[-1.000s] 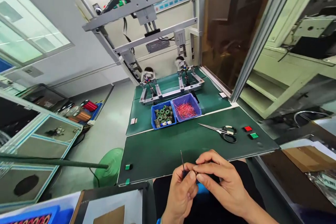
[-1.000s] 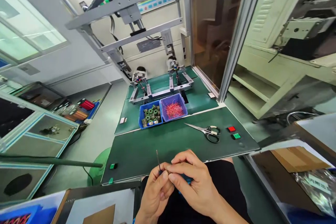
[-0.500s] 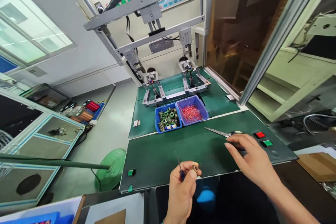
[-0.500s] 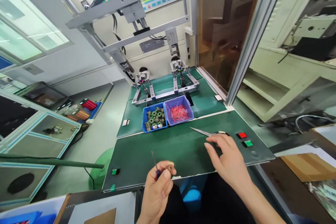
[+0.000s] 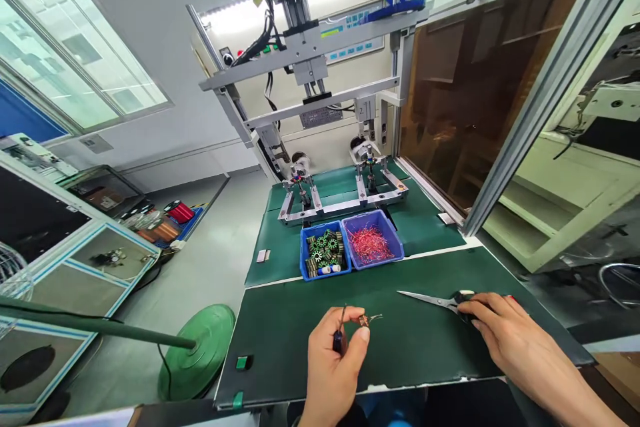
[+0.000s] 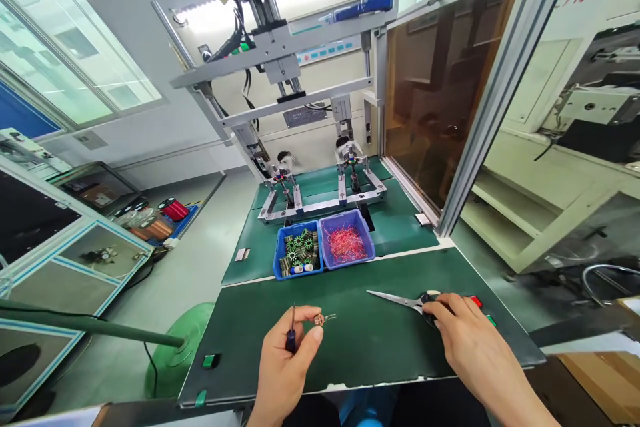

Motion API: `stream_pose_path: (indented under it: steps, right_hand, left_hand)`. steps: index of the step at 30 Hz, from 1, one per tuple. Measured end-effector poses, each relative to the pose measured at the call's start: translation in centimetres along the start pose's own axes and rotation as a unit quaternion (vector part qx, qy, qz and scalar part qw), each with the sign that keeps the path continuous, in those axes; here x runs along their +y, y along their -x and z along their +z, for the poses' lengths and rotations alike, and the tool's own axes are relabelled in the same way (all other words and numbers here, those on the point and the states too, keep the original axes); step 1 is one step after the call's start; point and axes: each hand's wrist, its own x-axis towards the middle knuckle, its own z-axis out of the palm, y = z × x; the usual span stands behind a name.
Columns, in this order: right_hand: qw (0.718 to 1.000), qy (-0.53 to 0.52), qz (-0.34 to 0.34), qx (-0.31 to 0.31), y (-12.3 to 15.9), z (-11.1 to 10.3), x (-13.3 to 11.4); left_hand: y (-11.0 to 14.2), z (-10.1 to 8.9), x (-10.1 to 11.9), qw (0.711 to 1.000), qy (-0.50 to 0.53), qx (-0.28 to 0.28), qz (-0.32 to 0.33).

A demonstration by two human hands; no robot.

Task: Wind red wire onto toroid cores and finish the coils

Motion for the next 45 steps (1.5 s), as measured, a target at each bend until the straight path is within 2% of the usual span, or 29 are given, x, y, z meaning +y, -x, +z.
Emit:
stream_pose_path:
  steps: [6, 8, 10, 13, 16, 19, 22, 28, 30, 33, 36, 38, 40, 45]
  right_hand:
    - [0.997, -0.049, -0.049, -0.046, -1.6, -0.2, 0.8]
    - [0.997, -0.05, -0.054, -0.025, -1.9, -0.6, 0.5]
    - [0.997, -0.057, -0.04, 0.023, -2.2, -1.4, -0.9]
    - [0.984, -0.166, 0.014, 0.068, -3.3, -3.5, -5.1]
    - [0.935, -0.339, 0.087, 0.062, -5.1, -5.2, -10.2]
    - [0.886, -0.436, 0.135, 0.084, -6.6, -5.8, -13.3]
    - [0.872, -0.463, 0.135, 0.08, -6.9, -5.6, -14.1]
    - [0.88, -0.462, 0.094, 0.059, -6.2, -5.7, -14.3]
    - [0.873, -0.475, 0.096, 0.052, -6.1, -5.7, -14.5]
    - [0.832, -0.539, 0.128, 0.036, -5.7, -5.3, -14.9]
    - [0.789, -0.59, 0.166, 0.026, -5.4, -4.8, -14.9]
    - [0.793, -0.585, 0.166, 0.023, -5.2, -4.7, -14.8]
    - [0.814, -0.56, 0.153, 0.016, -5.2, -4.9, -14.9]
    - [0.861, -0.489, 0.134, 0.034, -5.3, -5.6, -15.1]
  left_hand:
    - [-4.4, 0.3, 1.3, 0.996, -0.055, -0.021, 0.068]
    - [-5.4, 0.4, 1.6, 0.995, -0.054, -0.026, 0.081]
    - [-5.6, 0.5, 1.8, 0.996, -0.042, -0.029, 0.075]
    - [-4.6, 1.0, 1.9, 0.998, 0.012, -0.049, 0.034]
    - [-2.7, 1.8, 1.7, 0.995, 0.074, -0.072, -0.001]
    - [-0.8, 2.5, 1.5, 0.992, 0.105, -0.061, -0.018]
    - [0.3, 2.4, 1.0, 0.991, 0.124, -0.043, -0.029]
    - [1.4, 2.2, 0.0, 0.973, 0.216, -0.064, -0.045]
    - [1.6, 2.4, 0.0, 0.965, 0.246, -0.068, -0.055]
    - [1.9, 2.7, 0.3, 0.958, 0.268, -0.075, -0.072]
    - [2.2, 2.9, 0.9, 0.96, 0.267, -0.05, -0.072]
    - [2.4, 3.0, 1.1, 0.96, 0.27, -0.026, -0.065]
    - [2.6, 3.0, 0.9, 0.957, 0.281, -0.015, -0.068]
    - [2.5, 2.3, -0.2, 0.97, 0.23, -0.041, -0.064]
